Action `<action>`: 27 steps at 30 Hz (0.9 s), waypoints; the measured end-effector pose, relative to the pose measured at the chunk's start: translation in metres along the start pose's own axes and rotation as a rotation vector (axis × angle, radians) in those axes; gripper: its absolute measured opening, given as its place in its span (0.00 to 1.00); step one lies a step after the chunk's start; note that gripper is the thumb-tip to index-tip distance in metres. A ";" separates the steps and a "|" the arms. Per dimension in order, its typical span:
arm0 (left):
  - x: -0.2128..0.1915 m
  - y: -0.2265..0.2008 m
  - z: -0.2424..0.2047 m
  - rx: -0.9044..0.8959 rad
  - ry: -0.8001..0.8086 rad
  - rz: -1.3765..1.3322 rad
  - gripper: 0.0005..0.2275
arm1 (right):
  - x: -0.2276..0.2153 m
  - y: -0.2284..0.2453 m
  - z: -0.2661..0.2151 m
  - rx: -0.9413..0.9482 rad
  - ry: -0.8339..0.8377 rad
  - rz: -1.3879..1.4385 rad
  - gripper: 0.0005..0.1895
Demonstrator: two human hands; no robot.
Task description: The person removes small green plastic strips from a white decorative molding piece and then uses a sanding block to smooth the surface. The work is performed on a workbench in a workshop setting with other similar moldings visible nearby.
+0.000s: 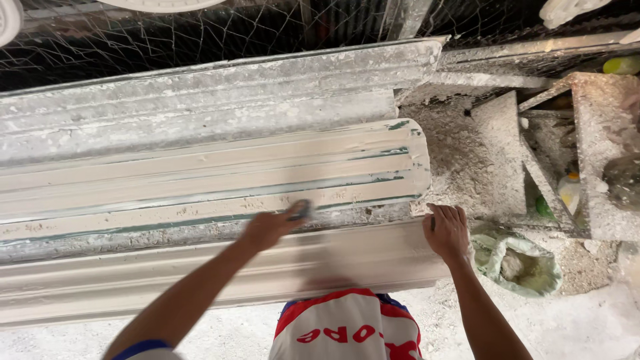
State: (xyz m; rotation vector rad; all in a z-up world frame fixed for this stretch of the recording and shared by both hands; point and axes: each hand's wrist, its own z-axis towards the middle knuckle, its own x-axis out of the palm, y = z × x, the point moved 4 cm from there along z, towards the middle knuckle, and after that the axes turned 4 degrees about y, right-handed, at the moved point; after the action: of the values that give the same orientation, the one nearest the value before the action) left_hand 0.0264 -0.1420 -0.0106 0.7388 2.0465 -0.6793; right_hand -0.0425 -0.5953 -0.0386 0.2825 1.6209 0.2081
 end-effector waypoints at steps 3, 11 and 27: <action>-0.003 0.045 -0.041 -0.058 0.195 0.078 0.35 | 0.002 0.005 0.003 0.022 0.014 -0.062 0.20; -0.008 -0.035 0.044 0.015 0.009 -0.055 0.23 | -0.001 0.004 0.005 -0.020 -0.020 -0.031 0.20; 0.007 0.004 -0.005 0.042 -0.002 0.097 0.37 | 0.013 -0.008 0.001 0.034 0.068 -0.050 0.31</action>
State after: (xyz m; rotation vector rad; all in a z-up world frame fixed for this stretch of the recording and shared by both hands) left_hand 0.0233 -0.1339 -0.0143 0.8553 1.9857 -0.6689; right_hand -0.0429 -0.5990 -0.0531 0.2626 1.6976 0.1536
